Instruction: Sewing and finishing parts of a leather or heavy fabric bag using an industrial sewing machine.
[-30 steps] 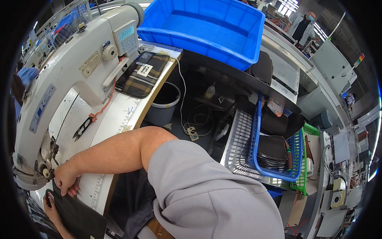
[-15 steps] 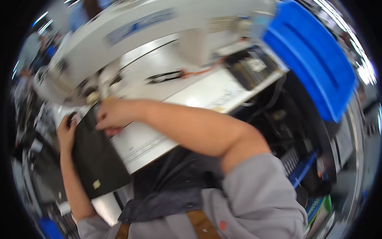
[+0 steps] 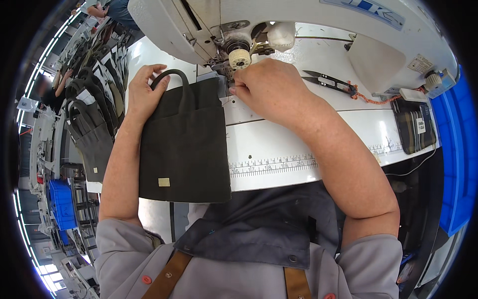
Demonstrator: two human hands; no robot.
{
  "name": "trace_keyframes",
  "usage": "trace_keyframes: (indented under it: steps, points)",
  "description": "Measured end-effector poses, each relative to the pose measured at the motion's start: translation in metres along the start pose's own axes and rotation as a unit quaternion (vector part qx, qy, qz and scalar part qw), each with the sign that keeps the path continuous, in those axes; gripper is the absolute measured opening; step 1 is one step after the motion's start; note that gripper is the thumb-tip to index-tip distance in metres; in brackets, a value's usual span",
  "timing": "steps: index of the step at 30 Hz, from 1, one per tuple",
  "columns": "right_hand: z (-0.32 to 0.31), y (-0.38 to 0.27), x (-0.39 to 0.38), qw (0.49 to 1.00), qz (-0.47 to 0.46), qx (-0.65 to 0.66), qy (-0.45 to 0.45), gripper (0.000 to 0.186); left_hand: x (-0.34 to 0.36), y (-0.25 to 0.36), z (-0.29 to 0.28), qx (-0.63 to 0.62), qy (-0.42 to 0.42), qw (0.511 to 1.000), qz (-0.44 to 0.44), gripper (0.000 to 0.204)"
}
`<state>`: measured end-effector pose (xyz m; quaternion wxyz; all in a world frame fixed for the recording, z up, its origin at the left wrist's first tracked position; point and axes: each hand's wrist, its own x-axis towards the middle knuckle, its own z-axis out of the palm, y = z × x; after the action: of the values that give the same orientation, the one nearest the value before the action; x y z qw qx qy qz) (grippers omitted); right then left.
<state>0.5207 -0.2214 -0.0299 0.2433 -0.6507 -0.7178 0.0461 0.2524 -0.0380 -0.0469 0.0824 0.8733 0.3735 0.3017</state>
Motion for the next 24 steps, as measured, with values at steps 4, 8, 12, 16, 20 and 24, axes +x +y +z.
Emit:
trace_keyframes:
  steps: [4,8,12,16,20,24]
  points:
    - [-0.003,0.003,-0.002,0.998,-0.033,-0.046,0.020,0.022,0.005,0.030,-0.015,0.001,0.033,0.991,0.131,0.024]
    - [-0.004,0.004,-0.009,0.999,-0.033,0.004,-0.011,0.018,-0.024,0.084,-0.020,-0.027,-0.056,0.966,0.251,0.022]
    - [0.013,0.003,-0.015,0.977,-0.204,0.051,0.043,0.017,-0.065,0.103,-0.003,-0.046,-0.124,0.973,0.190,0.029]
    - [0.020,0.007,-0.013,0.961,-0.274,0.019,0.018,0.029,-0.078,0.105,0.002,-0.077,-0.090,0.980,0.161,0.027]
    - [0.018,0.014,-0.010,0.952,-0.305,-0.003,0.032,0.019,-0.081,0.107,0.000,-0.063,-0.106,0.980,0.160,0.029]
    - [0.016,0.013,-0.014,0.951,-0.307,0.031,0.019,0.016,-0.076,0.110,-0.002,-0.117,-0.117,0.976,0.142,0.026]
